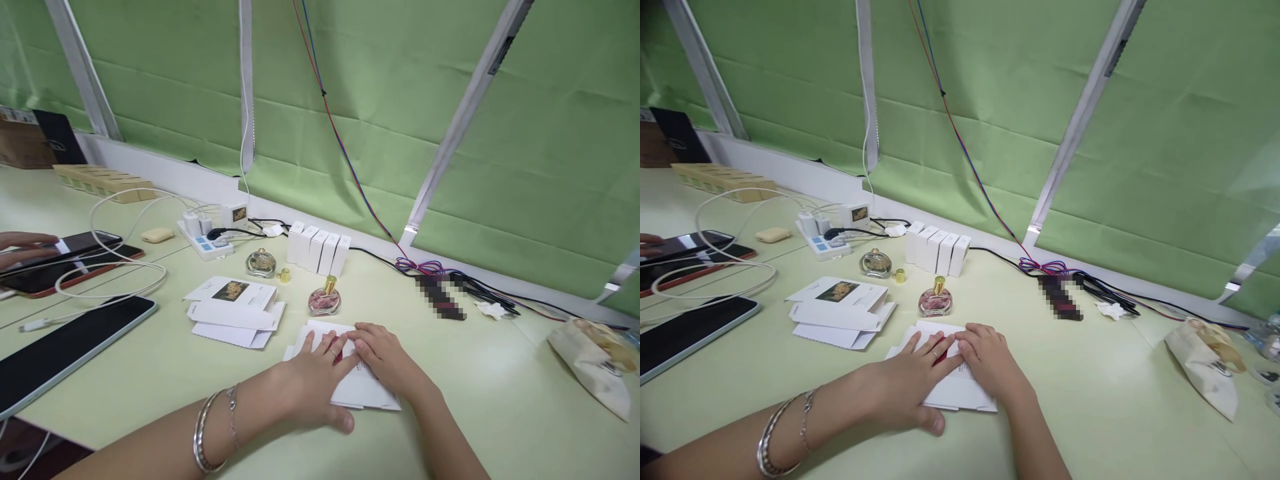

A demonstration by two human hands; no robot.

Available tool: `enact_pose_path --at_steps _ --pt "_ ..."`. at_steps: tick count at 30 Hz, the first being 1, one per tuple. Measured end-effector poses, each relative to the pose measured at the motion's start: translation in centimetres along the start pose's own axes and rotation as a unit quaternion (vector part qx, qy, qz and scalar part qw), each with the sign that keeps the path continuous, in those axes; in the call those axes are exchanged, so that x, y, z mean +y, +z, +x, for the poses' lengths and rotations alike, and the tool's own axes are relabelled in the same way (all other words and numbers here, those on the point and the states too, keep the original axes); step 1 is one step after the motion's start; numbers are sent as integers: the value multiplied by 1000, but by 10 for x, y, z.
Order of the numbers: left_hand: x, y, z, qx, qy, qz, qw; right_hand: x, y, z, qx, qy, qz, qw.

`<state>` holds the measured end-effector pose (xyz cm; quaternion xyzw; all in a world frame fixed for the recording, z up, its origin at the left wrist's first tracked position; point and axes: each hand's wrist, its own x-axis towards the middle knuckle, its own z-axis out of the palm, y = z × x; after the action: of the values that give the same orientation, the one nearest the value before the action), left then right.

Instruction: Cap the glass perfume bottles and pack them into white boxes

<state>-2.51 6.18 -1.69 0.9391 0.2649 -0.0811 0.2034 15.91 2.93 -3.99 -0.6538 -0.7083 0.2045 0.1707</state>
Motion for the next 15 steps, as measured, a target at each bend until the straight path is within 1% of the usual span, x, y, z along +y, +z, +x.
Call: enact_pose_path --at_steps 3,5,8,12,15 --pt "0 -8 -6 10 -14 -11 1000 -1 0 -1 5 -2 4 1000" --pt "-1 -10 -7 8 -27 -8 1000 -1 1 -1 13 -4 -5 1000" --pt "-6 -3 -2 4 -41 -9 999 -1 3 2 20 -4 -23 1000" --pt "-13 10 8 10 -42 -15 999 -1 8 3 22 -6 -49 999" --pt "-16 10 10 7 -30 0 1000 -3 11 2 27 -5 -60 998"
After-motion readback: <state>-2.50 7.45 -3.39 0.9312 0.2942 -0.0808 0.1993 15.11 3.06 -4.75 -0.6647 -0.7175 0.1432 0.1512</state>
